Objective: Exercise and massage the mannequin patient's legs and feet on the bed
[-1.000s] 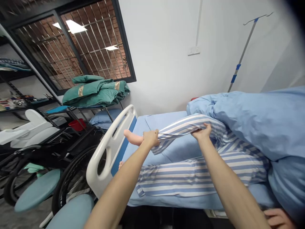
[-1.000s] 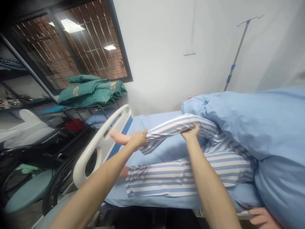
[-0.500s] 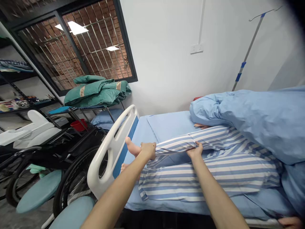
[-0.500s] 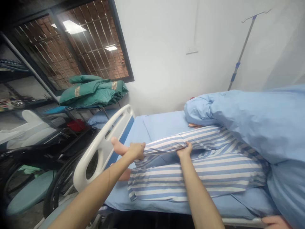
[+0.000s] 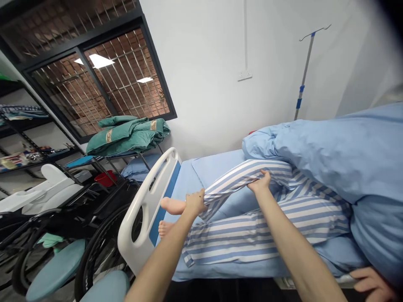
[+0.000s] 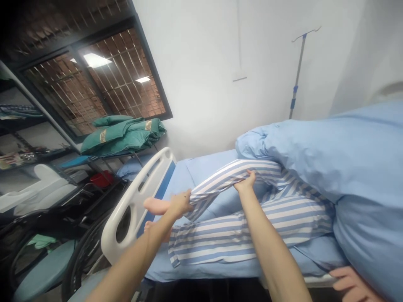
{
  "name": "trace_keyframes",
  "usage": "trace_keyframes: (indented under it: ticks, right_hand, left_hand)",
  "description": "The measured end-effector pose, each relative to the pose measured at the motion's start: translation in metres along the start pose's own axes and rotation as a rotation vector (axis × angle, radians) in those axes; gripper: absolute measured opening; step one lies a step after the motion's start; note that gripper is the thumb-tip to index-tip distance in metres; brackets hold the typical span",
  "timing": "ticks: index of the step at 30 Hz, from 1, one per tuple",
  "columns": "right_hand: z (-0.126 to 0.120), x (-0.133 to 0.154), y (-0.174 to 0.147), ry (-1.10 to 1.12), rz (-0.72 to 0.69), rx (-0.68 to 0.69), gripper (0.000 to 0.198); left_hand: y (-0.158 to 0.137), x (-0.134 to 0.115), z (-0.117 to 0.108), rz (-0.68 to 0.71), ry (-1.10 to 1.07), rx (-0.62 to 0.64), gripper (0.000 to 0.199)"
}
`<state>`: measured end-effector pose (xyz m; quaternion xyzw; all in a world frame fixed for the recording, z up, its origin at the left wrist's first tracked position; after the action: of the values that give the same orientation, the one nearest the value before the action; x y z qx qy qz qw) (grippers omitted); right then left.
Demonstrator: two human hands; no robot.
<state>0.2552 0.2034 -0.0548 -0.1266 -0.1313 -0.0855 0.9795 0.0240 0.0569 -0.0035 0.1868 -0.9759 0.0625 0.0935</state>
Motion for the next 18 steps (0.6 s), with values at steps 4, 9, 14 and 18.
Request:
trace_keyframes:
  ticks: [4, 9, 14, 18]
  right_hand:
    - [0.022, 0.033, 0.002, -0.035, -0.017, 0.001, 0.007]
    - [0.033, 0.055, 0.007, -0.048, -0.001, 0.021, 0.01]
    - [0.027, 0.054, 0.013, -0.07, 0.071, -0.006, 0.017]
    - [0.02, 0.054, 0.018, -0.095, 0.076, 0.008, 0.022]
  left_hand:
    - [0.006, -0.034, 0.028, -0.03, -0.08, -0.056, 0.062]
    - [0.016, -0.077, 0.053, -0.111, -0.146, -0.249, 0.054]
    - [0.027, -0.093, 0.07, -0.154, -0.194, -0.287, 0.052]
    - [0.043, -0.096, 0.074, -0.047, -0.204, -0.19, 0.05]
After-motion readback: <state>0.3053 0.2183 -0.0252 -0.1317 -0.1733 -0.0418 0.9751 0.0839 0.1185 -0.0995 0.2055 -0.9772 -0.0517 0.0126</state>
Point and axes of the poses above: each hand's wrist, its own y-axis towards the middle knuckle, its own z-axis out of the palm, x = y × z, the point moved 8 cm from there along y, towards the middle knuckle, and after that the axes turned 15 degrees about -z, right-handed, at the moved point
